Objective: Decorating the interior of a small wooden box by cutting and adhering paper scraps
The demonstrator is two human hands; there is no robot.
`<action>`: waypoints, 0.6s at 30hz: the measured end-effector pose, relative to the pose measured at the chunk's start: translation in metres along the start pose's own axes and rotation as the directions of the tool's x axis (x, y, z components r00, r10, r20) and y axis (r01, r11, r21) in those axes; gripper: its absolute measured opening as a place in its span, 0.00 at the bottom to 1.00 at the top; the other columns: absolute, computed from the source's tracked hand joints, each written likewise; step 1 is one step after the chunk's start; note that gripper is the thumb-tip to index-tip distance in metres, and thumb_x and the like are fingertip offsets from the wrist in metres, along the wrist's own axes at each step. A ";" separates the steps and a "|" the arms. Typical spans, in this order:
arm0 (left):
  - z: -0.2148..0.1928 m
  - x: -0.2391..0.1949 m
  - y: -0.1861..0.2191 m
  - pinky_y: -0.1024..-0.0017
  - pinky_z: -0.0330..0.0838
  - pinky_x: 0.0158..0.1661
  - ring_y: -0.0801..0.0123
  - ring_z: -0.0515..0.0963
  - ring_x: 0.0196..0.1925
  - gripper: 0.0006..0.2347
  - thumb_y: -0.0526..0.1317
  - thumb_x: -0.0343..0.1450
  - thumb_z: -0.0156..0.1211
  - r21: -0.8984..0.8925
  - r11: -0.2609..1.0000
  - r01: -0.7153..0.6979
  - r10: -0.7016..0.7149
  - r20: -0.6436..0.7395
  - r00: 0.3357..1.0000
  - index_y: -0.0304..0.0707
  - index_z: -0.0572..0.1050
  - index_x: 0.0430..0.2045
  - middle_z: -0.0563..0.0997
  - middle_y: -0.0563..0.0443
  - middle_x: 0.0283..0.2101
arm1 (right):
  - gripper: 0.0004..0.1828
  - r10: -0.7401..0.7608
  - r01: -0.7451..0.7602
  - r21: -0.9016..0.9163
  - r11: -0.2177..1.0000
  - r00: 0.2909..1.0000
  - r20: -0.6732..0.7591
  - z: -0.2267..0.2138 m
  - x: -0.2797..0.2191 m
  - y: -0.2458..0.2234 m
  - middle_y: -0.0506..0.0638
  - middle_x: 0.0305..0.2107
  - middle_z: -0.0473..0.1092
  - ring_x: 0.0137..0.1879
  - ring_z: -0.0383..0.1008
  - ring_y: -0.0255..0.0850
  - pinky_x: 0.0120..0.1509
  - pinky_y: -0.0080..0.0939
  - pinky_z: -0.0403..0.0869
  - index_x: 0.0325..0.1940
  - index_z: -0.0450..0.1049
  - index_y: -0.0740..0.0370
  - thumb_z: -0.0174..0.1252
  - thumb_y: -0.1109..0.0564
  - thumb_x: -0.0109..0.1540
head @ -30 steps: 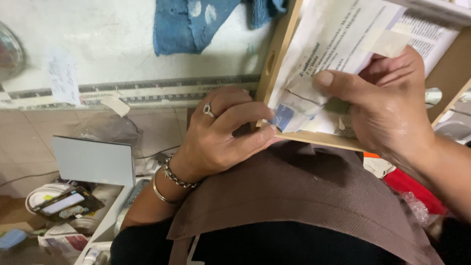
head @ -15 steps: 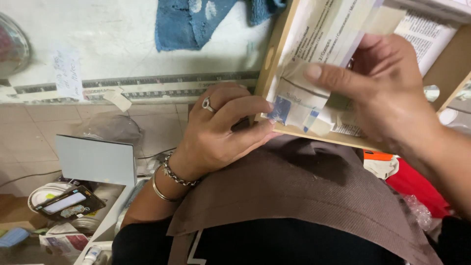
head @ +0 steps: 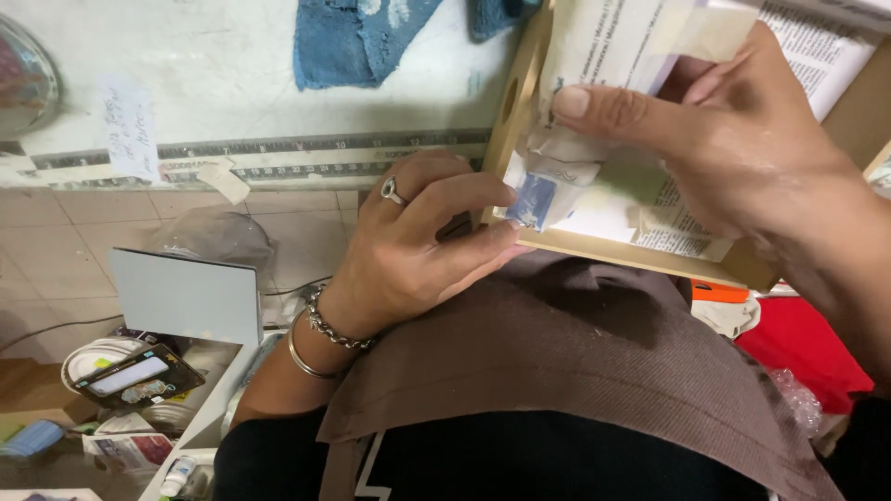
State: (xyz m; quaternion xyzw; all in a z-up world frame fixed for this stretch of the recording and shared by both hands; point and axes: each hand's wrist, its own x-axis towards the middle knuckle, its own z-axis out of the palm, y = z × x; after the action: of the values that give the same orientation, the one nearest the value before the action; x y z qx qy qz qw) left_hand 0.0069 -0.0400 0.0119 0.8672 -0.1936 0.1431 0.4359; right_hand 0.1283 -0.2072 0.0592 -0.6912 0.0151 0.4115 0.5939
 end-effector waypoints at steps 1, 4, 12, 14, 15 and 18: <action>0.000 0.000 0.000 0.63 0.74 0.39 0.59 0.70 0.38 0.07 0.33 0.68 0.64 0.001 1.000 0.000 0.000 -0.001 1.000 0.40 0.70 0.31 0.70 0.51 0.41 | 0.09 0.000 0.000 0.000 1.000 1.000 0.000 -0.002 -0.001 0.000 0.46 0.36 0.72 0.42 0.76 0.33 0.48 0.31 0.80 0.38 0.69 0.59 0.59 0.62 0.54; -0.001 -0.001 -0.001 0.64 0.74 0.40 0.59 0.70 0.38 0.08 0.34 0.67 0.66 0.026 1.000 0.003 -0.003 0.000 1.000 0.41 0.71 0.33 0.71 0.53 0.41 | 0.07 -0.004 0.000 0.071 0.997 0.999 0.050 -0.004 -0.002 0.000 0.49 0.39 0.73 0.46 0.79 0.38 0.54 0.34 0.83 0.33 0.71 0.59 0.58 0.65 0.52; 0.001 -0.001 0.004 0.63 0.75 0.41 0.61 0.72 0.36 0.05 0.31 0.68 0.63 -0.051 0.996 0.072 -0.074 -0.038 0.997 0.33 0.73 0.32 0.72 0.52 0.38 | 0.17 0.029 -0.040 0.253 0.967 0.998 0.048 -0.010 -0.002 0.013 0.56 0.47 0.71 0.56 0.77 0.46 0.60 0.40 0.82 0.44 0.68 0.64 0.55 0.65 0.51; 0.000 0.000 0.003 0.61 0.74 0.40 0.60 0.71 0.37 0.04 0.31 0.68 0.62 -0.026 0.999 0.044 -0.045 -0.032 0.998 0.34 0.73 0.31 0.72 0.52 0.39 | 0.09 0.012 -0.025 0.181 0.983 0.997 0.076 -0.016 -0.003 0.019 0.56 0.50 0.71 0.53 0.78 0.43 0.51 0.34 0.81 0.37 0.69 0.62 0.55 0.61 0.53; -0.001 0.000 0.003 0.60 0.74 0.40 0.59 0.71 0.37 0.04 0.31 0.68 0.61 0.001 1.000 0.014 -0.014 -0.027 1.000 0.35 0.72 0.31 0.72 0.51 0.40 | 0.05 -0.006 -0.005 0.107 0.994 0.994 0.105 -0.020 -0.002 0.022 0.56 0.53 0.70 0.51 0.78 0.39 0.42 0.28 0.80 0.31 0.69 0.59 0.56 0.57 0.55; 0.000 0.000 0.003 0.62 0.75 0.39 0.61 0.71 0.36 0.04 0.29 0.68 0.62 -0.032 0.998 0.053 -0.054 -0.031 0.998 0.33 0.72 0.30 0.72 0.52 0.39 | 0.11 0.128 -0.118 -0.133 0.984 0.989 0.069 -0.022 -0.006 0.018 0.49 0.06 0.57 0.04 0.42 0.28 0.02 0.28 0.37 0.36 0.69 0.74 0.50 0.59 0.61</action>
State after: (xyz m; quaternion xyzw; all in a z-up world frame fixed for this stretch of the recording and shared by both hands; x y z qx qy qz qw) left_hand 0.0057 -0.0416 0.0147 0.8629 -0.1654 0.1421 0.4560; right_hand 0.1273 -0.2335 0.0471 -0.7095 0.0084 0.4740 0.5215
